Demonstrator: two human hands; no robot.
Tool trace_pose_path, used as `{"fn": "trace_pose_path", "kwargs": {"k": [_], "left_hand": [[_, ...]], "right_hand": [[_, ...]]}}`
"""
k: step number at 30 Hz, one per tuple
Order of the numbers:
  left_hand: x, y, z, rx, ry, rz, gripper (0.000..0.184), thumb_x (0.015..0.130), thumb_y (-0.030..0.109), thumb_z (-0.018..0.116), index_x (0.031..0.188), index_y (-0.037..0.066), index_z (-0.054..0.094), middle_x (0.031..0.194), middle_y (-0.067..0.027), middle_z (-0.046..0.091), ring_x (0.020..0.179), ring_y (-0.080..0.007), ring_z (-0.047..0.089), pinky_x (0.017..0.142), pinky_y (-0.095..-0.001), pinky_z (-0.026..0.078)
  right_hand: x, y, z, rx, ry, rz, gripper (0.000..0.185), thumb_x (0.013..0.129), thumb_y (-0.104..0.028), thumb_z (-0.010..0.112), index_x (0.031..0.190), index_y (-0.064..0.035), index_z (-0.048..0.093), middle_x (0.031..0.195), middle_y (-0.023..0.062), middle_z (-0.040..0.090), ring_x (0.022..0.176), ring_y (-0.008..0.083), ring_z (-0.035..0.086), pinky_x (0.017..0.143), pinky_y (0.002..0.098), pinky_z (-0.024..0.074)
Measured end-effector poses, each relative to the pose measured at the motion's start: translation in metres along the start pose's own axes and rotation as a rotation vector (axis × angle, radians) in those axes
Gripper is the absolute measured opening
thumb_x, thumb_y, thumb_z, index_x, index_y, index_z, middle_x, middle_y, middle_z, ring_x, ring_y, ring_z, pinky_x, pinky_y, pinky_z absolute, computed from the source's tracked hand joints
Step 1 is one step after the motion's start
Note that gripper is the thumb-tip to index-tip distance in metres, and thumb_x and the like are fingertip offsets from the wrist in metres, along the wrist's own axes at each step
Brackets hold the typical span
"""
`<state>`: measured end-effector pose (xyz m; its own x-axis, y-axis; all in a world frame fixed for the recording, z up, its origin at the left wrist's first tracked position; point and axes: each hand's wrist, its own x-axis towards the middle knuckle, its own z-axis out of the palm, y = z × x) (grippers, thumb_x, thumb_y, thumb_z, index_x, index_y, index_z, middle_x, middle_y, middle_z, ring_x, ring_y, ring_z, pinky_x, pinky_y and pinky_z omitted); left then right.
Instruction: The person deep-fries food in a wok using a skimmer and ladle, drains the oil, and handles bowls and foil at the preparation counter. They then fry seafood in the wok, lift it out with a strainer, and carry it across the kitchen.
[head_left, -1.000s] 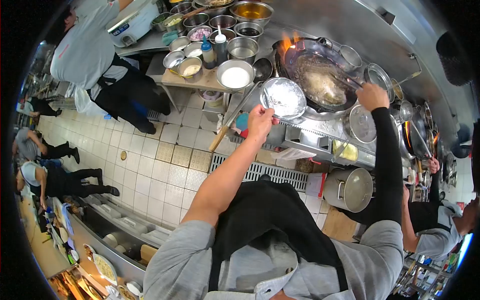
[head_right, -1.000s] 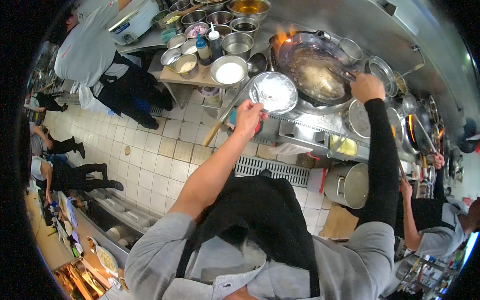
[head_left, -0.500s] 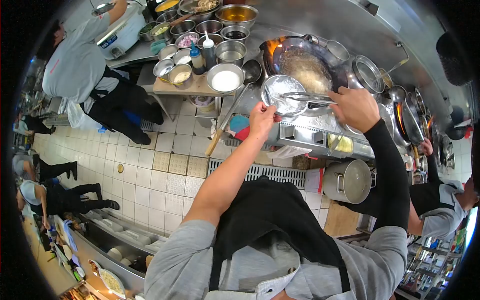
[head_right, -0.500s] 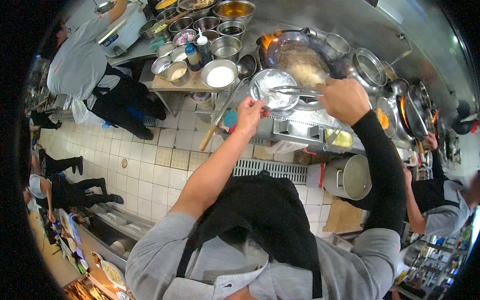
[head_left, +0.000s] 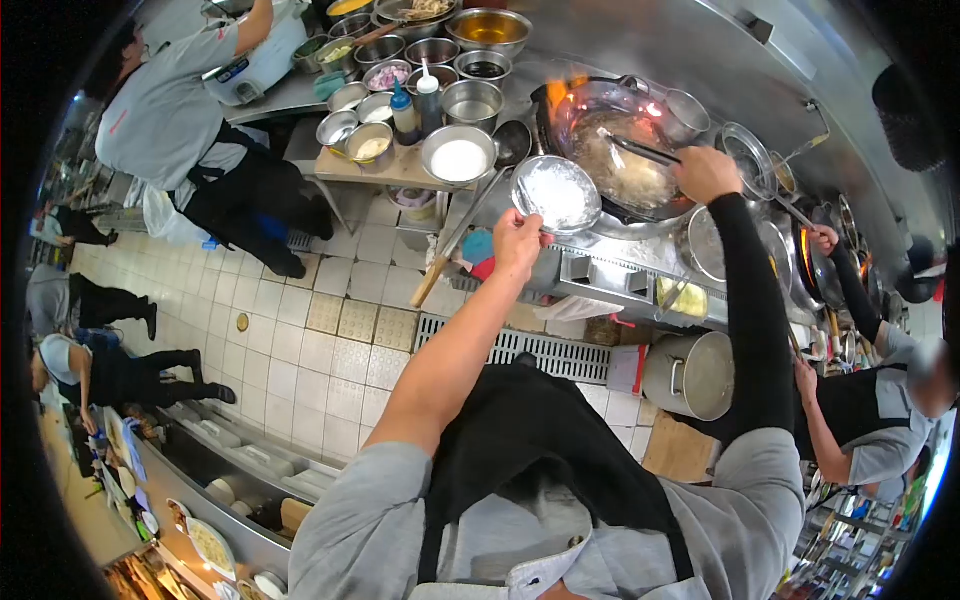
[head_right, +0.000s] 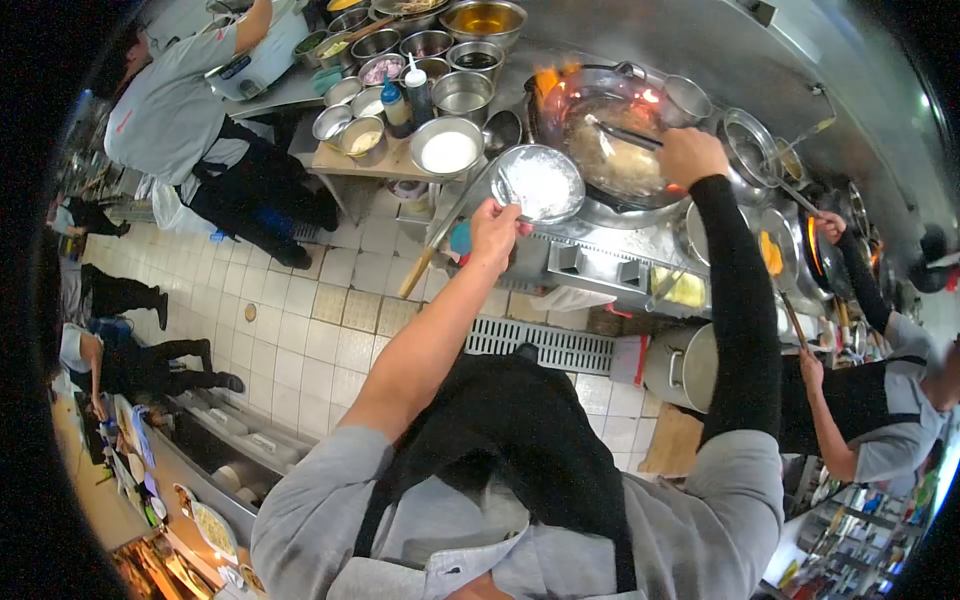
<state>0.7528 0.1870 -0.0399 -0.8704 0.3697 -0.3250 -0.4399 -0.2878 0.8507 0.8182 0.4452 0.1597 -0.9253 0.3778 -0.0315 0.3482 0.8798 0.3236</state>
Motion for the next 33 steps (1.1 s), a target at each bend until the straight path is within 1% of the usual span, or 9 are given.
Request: {"fn": "trace_pose_path", "kwargs": {"k": [4, 8, 9, 12, 15, 18, 21, 30, 33], "left_hand": [[-0.013, 0.008, -0.012, -0.014, 0.012, 0.003, 0.017, 0.083, 0.007, 0.061, 0.078, 0.004, 0.045, 0.069, -0.0079, 0.056, 0.056, -0.0176, 0.06, 0.051, -0.028, 0.05], [-0.016, 0.015, -0.027, -0.064, -0.011, 0.01, 0.017, 0.084, 0.008, 0.061, 0.077, 0.004, 0.046, 0.069, -0.0078, 0.056, 0.057, -0.0171, 0.06, 0.052, -0.0276, 0.051], [-0.015, 0.017, -0.03, -0.074, -0.022, 0.013, 0.017, 0.084, 0.008, 0.061, 0.076, 0.004, 0.046, 0.07, -0.0078, 0.057, 0.057, -0.017, 0.06, 0.052, -0.0275, 0.051], [-0.012, 0.018, -0.036, -0.074, -0.027, 0.019, 0.017, 0.084, 0.007, 0.061, 0.076, 0.004, 0.047, 0.072, -0.0078, 0.057, 0.058, -0.0166, 0.06, 0.053, -0.0276, 0.052], [-0.01, 0.023, -0.031, -0.041, -0.052, 0.023, 0.016, 0.084, 0.007, 0.061, 0.077, 0.003, 0.047, 0.073, -0.0078, 0.057, 0.059, -0.0161, 0.06, 0.053, -0.0277, 0.052], [-0.01, 0.019, -0.022, -0.033, -0.116, 0.034, 0.014, 0.084, 0.006, 0.06, 0.078, 0.003, 0.048, 0.073, -0.0077, 0.057, 0.06, -0.016, 0.061, 0.054, -0.0282, 0.053], [-0.011, 0.018, -0.015, -0.004, -0.149, 0.05, 0.014, 0.084, 0.005, 0.059, 0.078, 0.003, 0.048, 0.073, -0.0078, 0.057, 0.06, -0.0164, 0.061, 0.055, -0.0285, 0.053], [-0.008, 0.007, -0.004, -0.022, -0.13, 0.037, 0.015, 0.084, 0.006, 0.06, 0.077, 0.003, 0.047, 0.073, -0.0081, 0.057, 0.059, -0.0166, 0.061, 0.055, -0.029, 0.054], [0.005, -0.009, -0.002, -0.055, -0.093, 0.039, 0.014, 0.084, 0.005, 0.06, 0.079, 0.003, 0.047, 0.072, -0.0082, 0.057, 0.058, -0.0165, 0.06, 0.055, -0.0287, 0.053]], "right_hand": [[0.055, -0.021, 0.065, 0.022, -0.04, 0.115, 0.028, 0.081, -0.022, 0.052, 0.096, -0.0057, 0.069, 0.1, 0.0192, 0.067, 0.097, 0.0341, 0.064, 0.082, 0.0434, 0.0516], [0.063, -0.026, 0.046, 0.086, -0.035, 0.275, 0.034, 0.085, -0.023, 0.046, 0.107, -0.0069, 0.066, 0.111, 0.02, 0.064, 0.103, 0.0335, 0.063, 0.087, 0.0434, 0.0504], [0.061, -0.02, 0.034, 0.116, 0.022, 0.271, 0.032, 0.082, -0.026, 0.048, 0.095, -0.0041, 0.068, 0.104, 0.0207, 0.066, 0.099, 0.0371, 0.063, 0.086, 0.0453, 0.0497], [0.012, -0.028, -0.044, 0.027, 0.152, 0.095, 0.033, 0.083, -0.032, 0.054, 0.093, -0.0043, 0.068, 0.094, 0.0228, 0.065, 0.088, 0.0381, 0.064, 0.08, 0.0441, 0.0503], [-0.031, -0.042, -0.072, 0.214, 0.123, -0.19, 0.04, 0.082, -0.039, 0.056, 0.1, -0.0059, 0.068, 0.096, 0.0175, 0.067, 0.091, 0.0366, 0.064, 0.081, 0.0441, 0.0504], [-0.055, -0.071, -0.07, 0.175, 0.05, -0.318, 0.04, 0.082, -0.041, 0.057, 0.099, -0.0061, 0.068, 0.095, 0.0153, 0.067, 0.089, 0.0362, 0.063, 0.08, 0.044, 0.0501], [-0.064, -0.096, -0.074, 0.136, -0.12, -0.272, 0.038, 0.082, -0.04, 0.058, 0.097, -0.0063, 0.069, 0.094, 0.0148, 0.067, 0.09, 0.0348, 0.062, 0.081, 0.0433, 0.0497], [-0.07, -0.057, -0.055, 0.301, -0.017, -0.252, 0.035, 0.082, -0.036, 0.059, 0.095, -0.0059, 0.07, 0.086, 0.0165, 0.067, 0.082, 0.0357, 0.064, 0.076, 0.0434, 0.0502], [-0.071, -0.025, -0.056, 0.342, 0.148, -0.225, 0.035, 0.081, -0.036, 0.06, 0.096, -0.0056, 0.07, 0.082, 0.0179, 0.067, 0.079, 0.0365, 0.064, 0.076, 0.0432, 0.0504]]}}
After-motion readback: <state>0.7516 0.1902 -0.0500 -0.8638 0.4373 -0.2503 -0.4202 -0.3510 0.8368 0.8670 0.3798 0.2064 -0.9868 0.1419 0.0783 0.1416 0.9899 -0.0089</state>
